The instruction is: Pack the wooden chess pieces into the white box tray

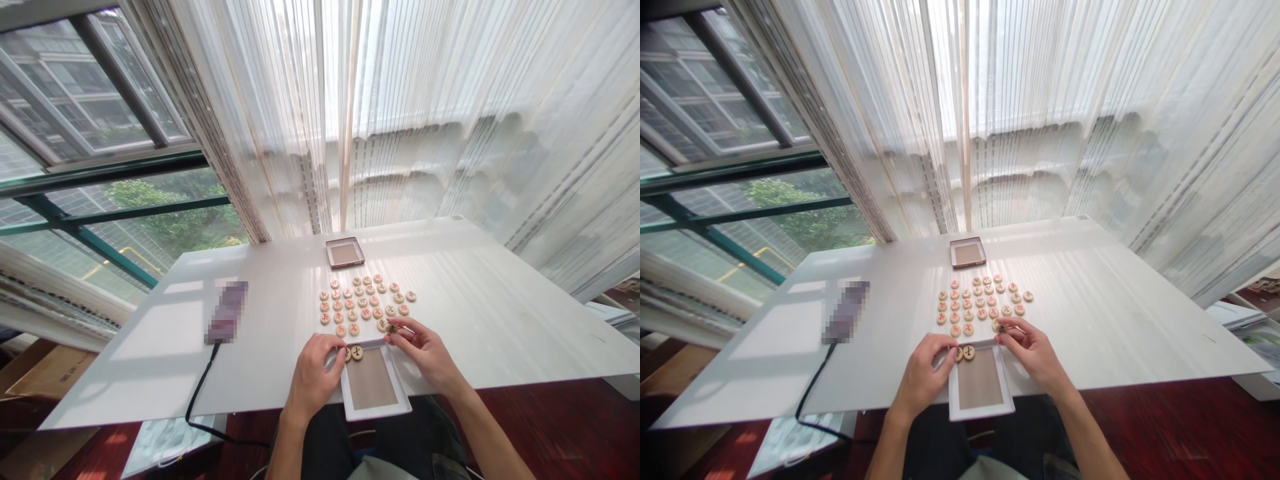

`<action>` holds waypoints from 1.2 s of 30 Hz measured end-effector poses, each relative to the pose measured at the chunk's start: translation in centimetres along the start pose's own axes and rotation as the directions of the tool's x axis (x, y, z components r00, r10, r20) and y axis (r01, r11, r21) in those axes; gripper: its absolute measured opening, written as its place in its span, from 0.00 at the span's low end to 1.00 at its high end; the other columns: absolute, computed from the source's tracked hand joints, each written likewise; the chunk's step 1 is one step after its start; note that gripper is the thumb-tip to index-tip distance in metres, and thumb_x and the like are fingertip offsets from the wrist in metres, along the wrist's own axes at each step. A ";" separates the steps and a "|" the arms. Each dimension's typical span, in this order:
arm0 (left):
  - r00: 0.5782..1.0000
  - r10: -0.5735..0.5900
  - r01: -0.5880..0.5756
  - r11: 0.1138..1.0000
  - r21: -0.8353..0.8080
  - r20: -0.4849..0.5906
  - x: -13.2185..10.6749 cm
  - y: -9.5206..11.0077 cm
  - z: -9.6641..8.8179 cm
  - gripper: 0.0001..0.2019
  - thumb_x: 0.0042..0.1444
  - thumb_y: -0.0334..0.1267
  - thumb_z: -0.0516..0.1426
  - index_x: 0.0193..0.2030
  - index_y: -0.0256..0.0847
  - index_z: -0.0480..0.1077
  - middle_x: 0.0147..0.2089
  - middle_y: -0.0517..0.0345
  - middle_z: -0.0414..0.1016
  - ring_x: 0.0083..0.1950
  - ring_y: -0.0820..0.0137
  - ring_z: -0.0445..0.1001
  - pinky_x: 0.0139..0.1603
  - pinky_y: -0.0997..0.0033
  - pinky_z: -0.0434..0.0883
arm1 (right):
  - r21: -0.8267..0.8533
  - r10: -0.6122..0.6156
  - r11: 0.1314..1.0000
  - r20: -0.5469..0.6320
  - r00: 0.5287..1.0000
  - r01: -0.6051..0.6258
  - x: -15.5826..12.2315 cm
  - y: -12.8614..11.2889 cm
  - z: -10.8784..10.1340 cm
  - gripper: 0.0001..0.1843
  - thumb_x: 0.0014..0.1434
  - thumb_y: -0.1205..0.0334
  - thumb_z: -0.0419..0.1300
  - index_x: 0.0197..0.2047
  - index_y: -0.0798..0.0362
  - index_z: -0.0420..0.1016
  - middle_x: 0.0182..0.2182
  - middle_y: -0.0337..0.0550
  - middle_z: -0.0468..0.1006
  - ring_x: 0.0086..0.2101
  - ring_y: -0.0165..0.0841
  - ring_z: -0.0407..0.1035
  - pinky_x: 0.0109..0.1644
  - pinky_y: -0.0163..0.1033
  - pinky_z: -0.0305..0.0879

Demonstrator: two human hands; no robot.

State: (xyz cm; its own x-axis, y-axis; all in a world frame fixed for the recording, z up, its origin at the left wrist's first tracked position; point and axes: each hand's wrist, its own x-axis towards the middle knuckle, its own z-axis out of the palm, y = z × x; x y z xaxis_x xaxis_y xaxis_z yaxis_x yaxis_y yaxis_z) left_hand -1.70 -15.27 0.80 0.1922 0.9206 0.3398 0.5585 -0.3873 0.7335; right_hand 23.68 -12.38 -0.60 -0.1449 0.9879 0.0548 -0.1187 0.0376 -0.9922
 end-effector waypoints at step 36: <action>1.000 0.000 -0.001 0.999 0.036 0.030 0.1 0.6 -0.2 0.07 0.64 0.32 0.55 0.44 0.46 0.74 0.43 0.54 0.78 0.47 0.62 0.74 0.50 0.60 0.73 | -0.715 -0.254 0.621 0.206 0.945 0.323 -2.0 -1.1 3.7 0.06 0.68 0.61 0.57 0.41 0.48 0.75 0.33 0.43 0.76 0.37 0.39 0.71 0.42 0.44 0.70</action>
State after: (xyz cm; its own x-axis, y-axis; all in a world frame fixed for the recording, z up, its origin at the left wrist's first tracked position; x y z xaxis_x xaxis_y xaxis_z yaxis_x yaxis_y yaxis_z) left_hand -1.55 -15.38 1.38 0.2160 0.9217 0.3223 0.5867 -0.3864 0.7117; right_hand 20.49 -14.94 0.84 -0.3094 0.8930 0.3269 0.5815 0.4497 -0.6780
